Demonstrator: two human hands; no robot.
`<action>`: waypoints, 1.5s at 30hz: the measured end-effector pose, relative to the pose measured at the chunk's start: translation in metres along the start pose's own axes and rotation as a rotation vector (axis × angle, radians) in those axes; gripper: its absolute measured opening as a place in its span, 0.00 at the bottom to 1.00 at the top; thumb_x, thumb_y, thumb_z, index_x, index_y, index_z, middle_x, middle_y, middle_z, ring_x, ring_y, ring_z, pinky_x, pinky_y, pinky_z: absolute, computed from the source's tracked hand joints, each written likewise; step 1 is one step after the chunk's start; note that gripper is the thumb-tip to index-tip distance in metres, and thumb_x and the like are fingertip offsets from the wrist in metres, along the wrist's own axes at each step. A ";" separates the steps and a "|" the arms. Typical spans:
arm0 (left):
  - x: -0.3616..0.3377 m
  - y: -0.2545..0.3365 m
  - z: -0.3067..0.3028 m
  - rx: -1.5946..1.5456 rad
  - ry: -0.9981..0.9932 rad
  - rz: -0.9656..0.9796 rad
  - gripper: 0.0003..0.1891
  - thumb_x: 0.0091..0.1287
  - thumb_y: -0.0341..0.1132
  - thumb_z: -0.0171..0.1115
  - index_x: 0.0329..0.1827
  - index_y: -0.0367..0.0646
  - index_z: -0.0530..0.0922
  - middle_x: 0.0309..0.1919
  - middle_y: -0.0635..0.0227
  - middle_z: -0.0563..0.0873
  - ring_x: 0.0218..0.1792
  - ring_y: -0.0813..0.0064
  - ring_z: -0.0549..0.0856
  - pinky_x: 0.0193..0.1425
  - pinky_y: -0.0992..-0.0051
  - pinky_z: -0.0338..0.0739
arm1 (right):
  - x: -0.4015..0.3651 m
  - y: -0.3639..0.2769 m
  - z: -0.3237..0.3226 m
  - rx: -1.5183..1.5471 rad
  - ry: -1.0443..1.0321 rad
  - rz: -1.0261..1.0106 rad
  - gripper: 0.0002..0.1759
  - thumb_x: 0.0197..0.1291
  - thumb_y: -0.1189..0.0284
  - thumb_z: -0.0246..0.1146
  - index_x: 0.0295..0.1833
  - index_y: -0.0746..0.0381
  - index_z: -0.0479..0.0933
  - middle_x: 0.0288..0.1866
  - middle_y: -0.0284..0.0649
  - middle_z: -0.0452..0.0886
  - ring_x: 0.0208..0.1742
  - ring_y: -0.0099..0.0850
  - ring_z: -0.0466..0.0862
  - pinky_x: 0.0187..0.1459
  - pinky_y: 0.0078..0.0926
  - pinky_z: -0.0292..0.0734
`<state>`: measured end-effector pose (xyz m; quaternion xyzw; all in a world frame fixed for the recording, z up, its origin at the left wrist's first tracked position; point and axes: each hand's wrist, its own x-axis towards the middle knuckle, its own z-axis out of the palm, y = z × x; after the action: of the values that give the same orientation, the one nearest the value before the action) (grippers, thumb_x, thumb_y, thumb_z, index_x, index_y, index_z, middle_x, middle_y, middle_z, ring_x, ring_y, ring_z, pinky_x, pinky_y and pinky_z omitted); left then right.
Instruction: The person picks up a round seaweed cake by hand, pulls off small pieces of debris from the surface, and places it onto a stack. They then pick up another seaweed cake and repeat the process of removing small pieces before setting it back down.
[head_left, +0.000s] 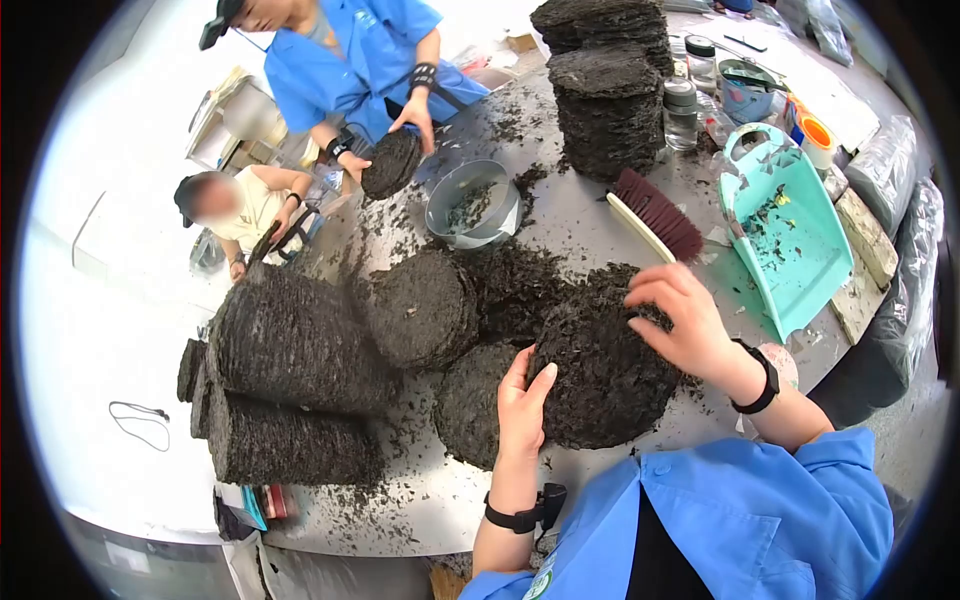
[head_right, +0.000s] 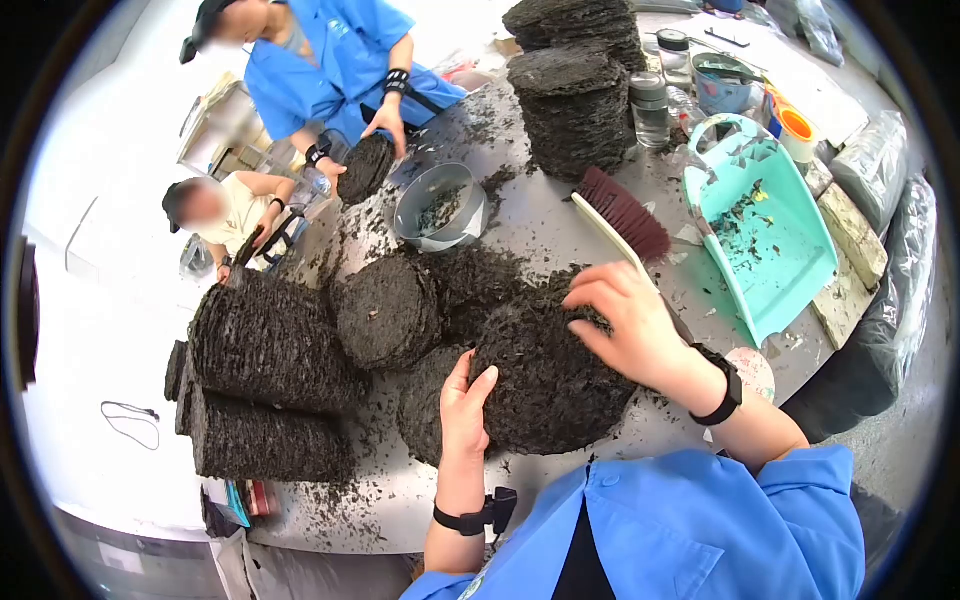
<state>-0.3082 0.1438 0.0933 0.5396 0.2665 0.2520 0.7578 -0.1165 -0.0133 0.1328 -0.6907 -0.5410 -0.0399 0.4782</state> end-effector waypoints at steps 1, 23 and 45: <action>-0.001 -0.003 0.002 -0.046 0.003 -0.007 0.18 0.69 0.25 0.60 0.62 0.35 0.74 0.52 0.66 0.83 0.52 0.79 0.81 0.59 0.77 0.74 | 0.003 -0.008 -0.001 0.078 -0.003 -0.062 0.13 0.50 0.77 0.70 0.43 0.61 0.78 0.41 0.42 0.82 0.47 0.42 0.81 0.50 0.38 0.77; -0.019 -0.010 0.021 -0.111 -0.002 0.041 0.18 0.71 0.25 0.58 0.63 0.36 0.73 0.53 0.67 0.82 0.52 0.80 0.80 0.61 0.77 0.73 | -0.003 -0.009 0.026 -0.137 -0.289 -0.221 0.05 0.54 0.73 0.62 0.36 0.62 0.78 0.36 0.39 0.74 0.42 0.36 0.77 0.43 0.31 0.77; -0.038 0.024 -0.072 1.139 0.494 0.542 0.29 0.61 0.29 0.63 0.67 0.36 0.68 0.64 0.54 0.74 0.63 0.60 0.75 0.64 0.65 0.70 | -0.086 0.082 -0.050 0.129 -0.200 0.514 0.23 0.56 0.79 0.63 0.60 0.67 0.73 0.45 0.41 0.77 0.40 0.28 0.82 0.43 0.25 0.78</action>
<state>-0.3871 0.1741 0.1011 0.8290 0.3785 0.3694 0.1820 -0.0643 -0.1065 0.0599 -0.7739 -0.3941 0.1853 0.4597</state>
